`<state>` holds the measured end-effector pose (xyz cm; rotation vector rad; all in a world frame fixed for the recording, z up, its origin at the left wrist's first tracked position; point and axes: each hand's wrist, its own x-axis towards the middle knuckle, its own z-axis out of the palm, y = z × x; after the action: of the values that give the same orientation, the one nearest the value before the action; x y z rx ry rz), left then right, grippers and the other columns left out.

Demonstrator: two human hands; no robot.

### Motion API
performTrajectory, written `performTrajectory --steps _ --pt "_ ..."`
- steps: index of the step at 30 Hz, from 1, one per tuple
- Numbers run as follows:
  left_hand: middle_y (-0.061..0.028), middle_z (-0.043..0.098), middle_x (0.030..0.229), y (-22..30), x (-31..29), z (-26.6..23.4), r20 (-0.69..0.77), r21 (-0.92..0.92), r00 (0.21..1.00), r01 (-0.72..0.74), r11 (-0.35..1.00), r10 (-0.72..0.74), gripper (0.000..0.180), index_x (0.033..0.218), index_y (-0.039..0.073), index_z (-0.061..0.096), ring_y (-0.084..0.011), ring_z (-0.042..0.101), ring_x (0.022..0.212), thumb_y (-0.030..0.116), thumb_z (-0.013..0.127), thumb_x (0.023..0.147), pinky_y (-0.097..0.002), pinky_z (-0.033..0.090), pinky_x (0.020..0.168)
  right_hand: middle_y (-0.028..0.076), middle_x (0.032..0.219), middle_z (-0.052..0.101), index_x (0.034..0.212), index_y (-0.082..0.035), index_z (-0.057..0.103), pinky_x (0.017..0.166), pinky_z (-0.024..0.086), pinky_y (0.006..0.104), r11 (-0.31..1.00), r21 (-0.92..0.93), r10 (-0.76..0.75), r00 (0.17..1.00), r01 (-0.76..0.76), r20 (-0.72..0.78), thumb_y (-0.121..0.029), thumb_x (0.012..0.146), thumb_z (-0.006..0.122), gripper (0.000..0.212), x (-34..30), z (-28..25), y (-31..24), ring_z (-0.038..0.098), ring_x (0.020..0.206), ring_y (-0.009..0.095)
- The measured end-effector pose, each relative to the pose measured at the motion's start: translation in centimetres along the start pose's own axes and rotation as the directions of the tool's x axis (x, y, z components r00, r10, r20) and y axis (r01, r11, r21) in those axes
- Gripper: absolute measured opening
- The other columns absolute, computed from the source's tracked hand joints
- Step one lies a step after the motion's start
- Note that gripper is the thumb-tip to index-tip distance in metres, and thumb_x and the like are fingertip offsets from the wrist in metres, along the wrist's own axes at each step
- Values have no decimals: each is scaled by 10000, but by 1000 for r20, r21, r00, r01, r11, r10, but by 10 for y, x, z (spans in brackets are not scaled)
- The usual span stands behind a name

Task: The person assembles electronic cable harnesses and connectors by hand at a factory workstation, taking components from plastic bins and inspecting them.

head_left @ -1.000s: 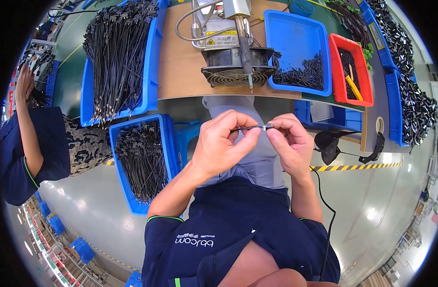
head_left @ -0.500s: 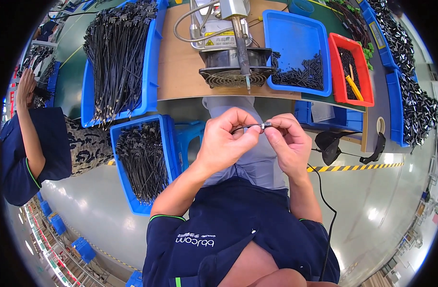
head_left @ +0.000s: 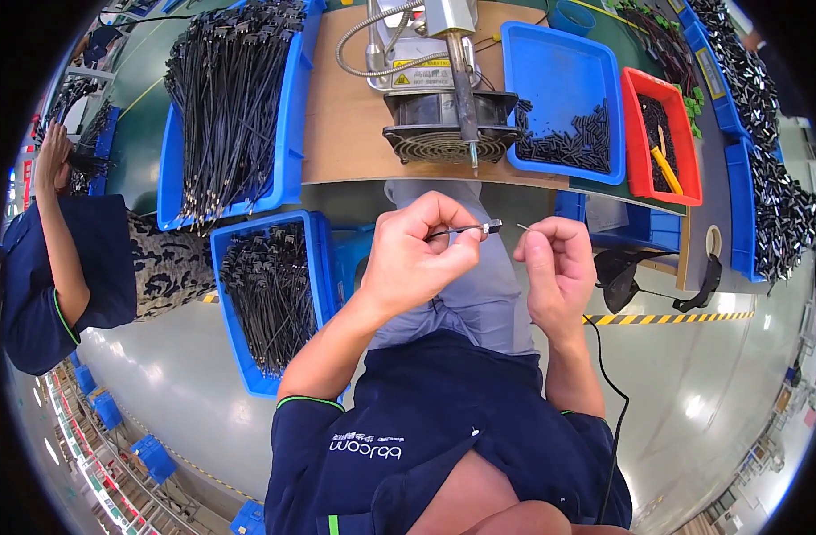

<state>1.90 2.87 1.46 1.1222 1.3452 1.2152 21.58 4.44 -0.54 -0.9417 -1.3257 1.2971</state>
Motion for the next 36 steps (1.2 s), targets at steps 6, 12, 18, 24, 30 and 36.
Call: performTrajectory --steps 6,12,18,24,30,36 --pt "59 581 648 9 4 -5 -9 155 997 -71 985 74 107 884 7 679 7 369 547 44 755 818 -203 317 493 134 1011 701 913 -10 671 756 542 348 819 -392 -402 907 419 127 65 782 761 176 22 13 -13 666 886 273" --pt "37 610 686 14 6 -6 -35 246 991 -114 963 126 125 890 6 690 2 371 542 55 763 801 -215 328 482 127 1002 698 898 -12 668 768 547 358 793 -403 -443 886 457 134 71 747 762 197 25 21 -9 667 887 274" --pt "19 640 720 16 9 -8 -41 268 992 -104 958 119 134 889 3 694 -4 380 536 59 767 792 -220 336 475 122 980 690 891 -13 661 747 545 351 810 -400 -431 898 429 91 73 749 759 193 27 27 -4 663 862 261" --pt "-5 645 721 23 15 -10 -45 333 989 -119 936 142 134 877 2 695 -23 406 526 57 766 777 -233 356 481 122 969 683 871 -12 642 727 546 343 801 -420 -446 893 427 58 78 751 749 184 34 33 -2 661 846 251" --pt "-14 659 726 33 23 -13 -22 383 984 -157 910 179 140 881 5 693 -37 425 527 67 765 779 -242 379 484 125 970 683 856 -9 624 711 549 341 787 -441 -460 887 431 47 82 744 742 186 41 36 -5 663 842 250" --pt "-14 674 740 39 32 -16 0 414 980 -182 892 200 144 890 11 694 -34 431 524 78 765 784 -243 384 482 123 971 680 853 -7 621 708 550 341 787 -437 -470 882 435 31 79 745 740 182 48 38 -7 664 842 251"
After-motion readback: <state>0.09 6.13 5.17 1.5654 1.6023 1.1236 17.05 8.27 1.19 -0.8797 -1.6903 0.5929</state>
